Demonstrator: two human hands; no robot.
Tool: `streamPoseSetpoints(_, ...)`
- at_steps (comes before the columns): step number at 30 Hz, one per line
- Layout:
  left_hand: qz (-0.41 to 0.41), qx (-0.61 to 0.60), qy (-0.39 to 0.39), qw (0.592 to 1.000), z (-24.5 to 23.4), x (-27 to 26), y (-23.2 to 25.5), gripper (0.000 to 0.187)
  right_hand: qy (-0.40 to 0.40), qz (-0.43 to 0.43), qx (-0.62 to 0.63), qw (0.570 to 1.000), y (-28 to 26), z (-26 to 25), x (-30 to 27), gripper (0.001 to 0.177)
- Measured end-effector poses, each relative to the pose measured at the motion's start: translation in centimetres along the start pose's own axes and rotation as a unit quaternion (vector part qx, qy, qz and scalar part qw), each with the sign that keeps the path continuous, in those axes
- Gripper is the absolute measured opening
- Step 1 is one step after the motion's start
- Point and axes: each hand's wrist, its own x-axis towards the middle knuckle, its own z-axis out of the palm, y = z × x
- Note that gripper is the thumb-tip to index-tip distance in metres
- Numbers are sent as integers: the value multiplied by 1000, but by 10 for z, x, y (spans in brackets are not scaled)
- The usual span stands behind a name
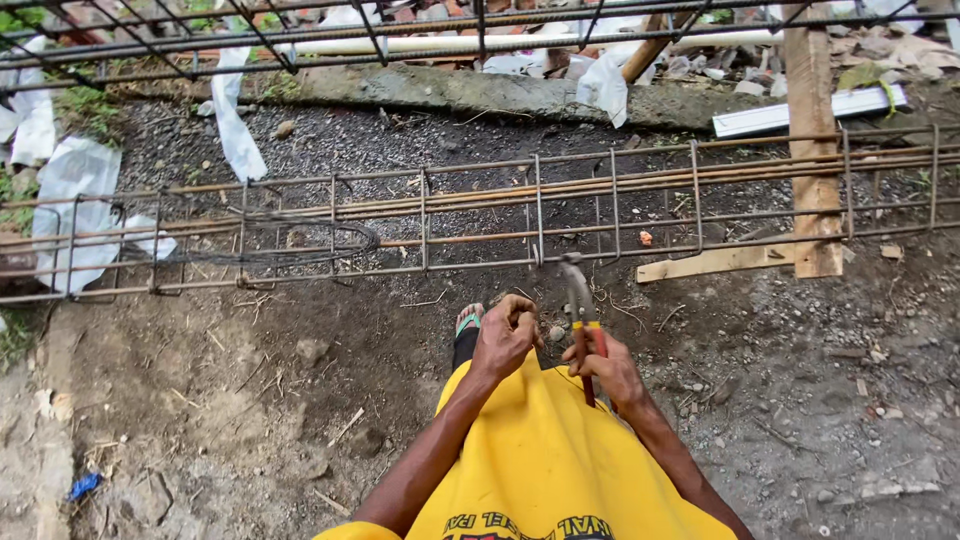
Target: The person uses pliers to twist and secure wire ties around the intersections of a rebar grid. The person repeatedly picks up wire, wraps it around the bars, and twists it tight to fasten the structure.
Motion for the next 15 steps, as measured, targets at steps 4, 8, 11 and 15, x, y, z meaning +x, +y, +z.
streamPoseSetpoints(4,-33,-7,-75,997,-22,13,-4,22,137,-82,11,987,-28,0,-26,39)
streamPoseSetpoints(8,-15,-31,-187,982,-33,22,11,20,154,-242,21,958,-90,-7,-25,29)
streamPoseSetpoints(11,-14,-78,-257,963,-22,45,12,22,173,-249,-42,952,-69,-21,22,10)
streamPoseSetpoints(15,-7,-126,-248,960,-25,65,57,17,128,-159,-28,979,-73,19,36,18)
